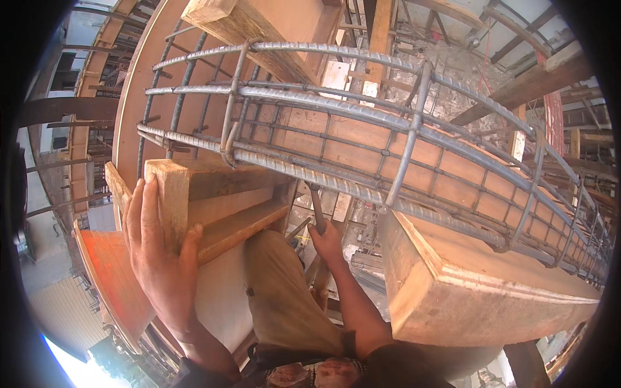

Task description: The person nails wooden slats onto a structural framework. They take nails from a bucket, position the wood against the frame, and use a hammer to secure them.

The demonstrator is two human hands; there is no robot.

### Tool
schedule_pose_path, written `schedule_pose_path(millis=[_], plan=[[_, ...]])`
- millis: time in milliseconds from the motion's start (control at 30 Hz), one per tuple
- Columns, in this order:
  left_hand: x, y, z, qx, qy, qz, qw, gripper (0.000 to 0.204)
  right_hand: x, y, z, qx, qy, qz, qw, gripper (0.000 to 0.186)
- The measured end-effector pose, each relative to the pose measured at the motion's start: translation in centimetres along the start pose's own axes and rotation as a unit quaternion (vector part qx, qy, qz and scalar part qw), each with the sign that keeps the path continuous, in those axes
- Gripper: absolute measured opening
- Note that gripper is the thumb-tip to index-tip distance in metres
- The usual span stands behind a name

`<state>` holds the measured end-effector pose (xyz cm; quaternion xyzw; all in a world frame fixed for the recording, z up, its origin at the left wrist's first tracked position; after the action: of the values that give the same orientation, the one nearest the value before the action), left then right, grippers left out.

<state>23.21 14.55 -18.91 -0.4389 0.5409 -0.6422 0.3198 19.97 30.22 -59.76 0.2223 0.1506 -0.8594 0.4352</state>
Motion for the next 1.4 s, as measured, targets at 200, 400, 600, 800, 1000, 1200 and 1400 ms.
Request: schedule_pose_path(millis=[200,400,600,800,1000,1200,1400], plan=[[-0.4,-0.2,-0.5,-0.026,-0.006,-0.001,1.0,0.085,0.1,-0.2,0.6,0.101,0.012,-0.018,0.995,0.031],[-1.1,-0.3,0.2,-0.017,0.034,-0.041,0.998,0.081,-1.0,1.4,1.3,0.139,-0.029,-0.029,0.989,0.028],[-1.6,-0.1,0.5,-0.014,0.044,-0.033,0.998,0.081,-2.7,1.8,1.0,0.096,-0.06,-0.037,0.993,0.035],[-1.6,0.3,0.7,-0.018,0.045,-0.047,0.998,0.081,-1.1,2.5,2.7,0.039,-0.032,-0.014,0.999,0.029],[-1.7,0.7,0.9,-0.014,0.051,-0.053,0.997,0.081,-3.8,-1.3,8.7,0.143,-0.229,-0.085,0.959,0.03],[-1.8,0.3,0.8,-0.009,0.045,-0.047,0.998,0.081,-3.2,0.2,10.6,0.201,-0.143,-0.049,0.968,0.025],[-1.7,0.6,1.0,-0.004,0.045,-0.059,0.997,0.083,-2.8,0.7,2.9,0.21,0.051,0.001,0.976,0.029]])
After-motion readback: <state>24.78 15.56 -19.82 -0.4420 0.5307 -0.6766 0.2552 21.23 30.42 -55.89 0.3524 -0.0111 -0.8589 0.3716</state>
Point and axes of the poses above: each hand's wrist, its own x-axis towards the middle knuckle, its own y-axis out of the palm, z = x × y, the point moved 4 cm from there along x, towards the middle knuckle, and after that the axes turned 8 degrees about -y, right-handed, at the moved point
